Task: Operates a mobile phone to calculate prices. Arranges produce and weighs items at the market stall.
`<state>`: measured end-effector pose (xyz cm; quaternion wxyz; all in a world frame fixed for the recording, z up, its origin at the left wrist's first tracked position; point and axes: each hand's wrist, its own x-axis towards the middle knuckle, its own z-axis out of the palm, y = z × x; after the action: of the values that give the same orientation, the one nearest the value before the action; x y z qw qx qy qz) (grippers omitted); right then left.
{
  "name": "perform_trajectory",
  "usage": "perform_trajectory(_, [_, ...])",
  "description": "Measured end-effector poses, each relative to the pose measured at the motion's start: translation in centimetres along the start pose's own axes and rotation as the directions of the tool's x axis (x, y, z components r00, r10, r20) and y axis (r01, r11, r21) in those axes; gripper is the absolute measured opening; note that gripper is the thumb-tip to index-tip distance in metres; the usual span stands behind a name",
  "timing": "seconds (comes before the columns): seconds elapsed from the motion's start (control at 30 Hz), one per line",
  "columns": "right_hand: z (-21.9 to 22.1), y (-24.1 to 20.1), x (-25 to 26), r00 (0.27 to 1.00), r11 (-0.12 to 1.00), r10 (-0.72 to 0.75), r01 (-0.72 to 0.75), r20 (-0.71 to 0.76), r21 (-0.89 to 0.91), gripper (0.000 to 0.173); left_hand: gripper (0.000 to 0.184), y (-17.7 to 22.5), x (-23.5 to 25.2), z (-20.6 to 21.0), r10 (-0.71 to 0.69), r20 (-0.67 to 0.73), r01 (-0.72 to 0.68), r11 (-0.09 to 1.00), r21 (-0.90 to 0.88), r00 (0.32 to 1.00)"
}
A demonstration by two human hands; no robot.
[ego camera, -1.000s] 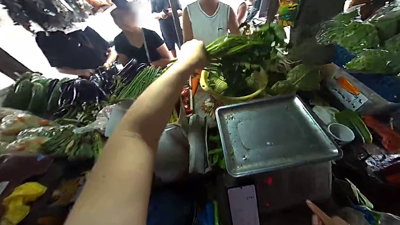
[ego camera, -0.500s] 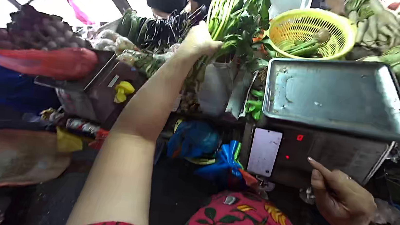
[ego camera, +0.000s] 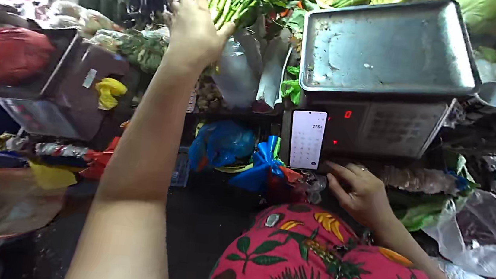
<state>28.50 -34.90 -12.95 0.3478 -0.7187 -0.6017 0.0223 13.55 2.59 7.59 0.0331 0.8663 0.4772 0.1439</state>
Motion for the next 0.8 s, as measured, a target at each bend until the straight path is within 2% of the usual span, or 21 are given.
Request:
perform_trajectory(0.07, [1.2,-0.3,-0.4,1.0,1.0,0.021,-0.021,0.003,0.009,0.035,0.073,1.1,-4.8,0.3,0.166,-0.193,-0.174,0.984,-0.028,0.967])
perform_trajectory(0.1, [1.7,-0.5,-0.5,1.0,1.0,0.027,-0.027,-0.006,0.01,0.035,0.068,1.7,-7.3,1.0,0.235,-0.242,-0.257,0.964,-0.065,0.942])
perform_trajectory(0.13, [2.2,-0.7,-0.7,0.999,0.999,0.035,-0.035,-0.015,0.007,0.034,0.061,2.1,-9.8,2.4,0.287,-0.254,-0.327,0.936,-0.129,0.924])
perform_trajectory(0.2, [2.9,-1.0,-0.8,0.998,0.999,0.039,-0.04,-0.046,-0.013,0.034,0.044,2.4,-14.4,6.5,0.34,-0.148,-0.37,0.876,-0.31,0.929])
perform_trajectory(0.23, [3.2,-1.2,-0.9,0.997,0.999,0.043,-0.044,-0.06,-0.021,0.034,0.036,2.4,-16.1,8.9,0.35,-0.047,-0.338,0.846,-0.413,0.935])
perform_trajectory(0.3, [3.7,-1.7,-1.0,0.996,0.998,0.054,-0.057,-0.077,-0.039,0.034,0.036,2.2,-18.2,13.5,0.351,0.169,-0.177,0.764,-0.62,0.921])
perform_trajectory(0.37, [4.1,-2.1,-1.0,0.995,0.996,0.058,-0.064,-0.085,-0.066,0.035,0.043,2.2,-19.6,16.5,0.344,0.247,-0.044,0.657,-0.753,0.906])
perform_trajectory(0.5, [5.0,-2.5,-1.3,0.99,0.984,0.071,-0.09,-0.125,-0.155,0.035,0.054,2.6,-21.1,18.5,0.362,0.253,0.056,0.475,-0.878,0.897])
perform_trajectory(0.6, [5.6,-3.0,-1.4,0.981,0.973,0.093,-0.126,-0.17,-0.192,0.035,0.06,2.7,-21.4,18.6,0.369,0.238,0.062,0.428,-0.901,0.899])
perform_trajectory(0.67, [5.6,-3.4,-1.5,0.975,0.983,0.104,-0.131,-0.194,-0.131,0.035,0.055,2.8,-21.0,18.4,0.353,0.219,0.052,0.425,-0.904,0.909])
perform_trajectory(0.8, [5.6,-3.8,-1.5,0.971,0.989,0.104,-0.123,-0.215,-0.079,0.034,0.033,3.4,-19.5,17.6,0.316,0.177,0.025,0.432,-0.901,0.932])
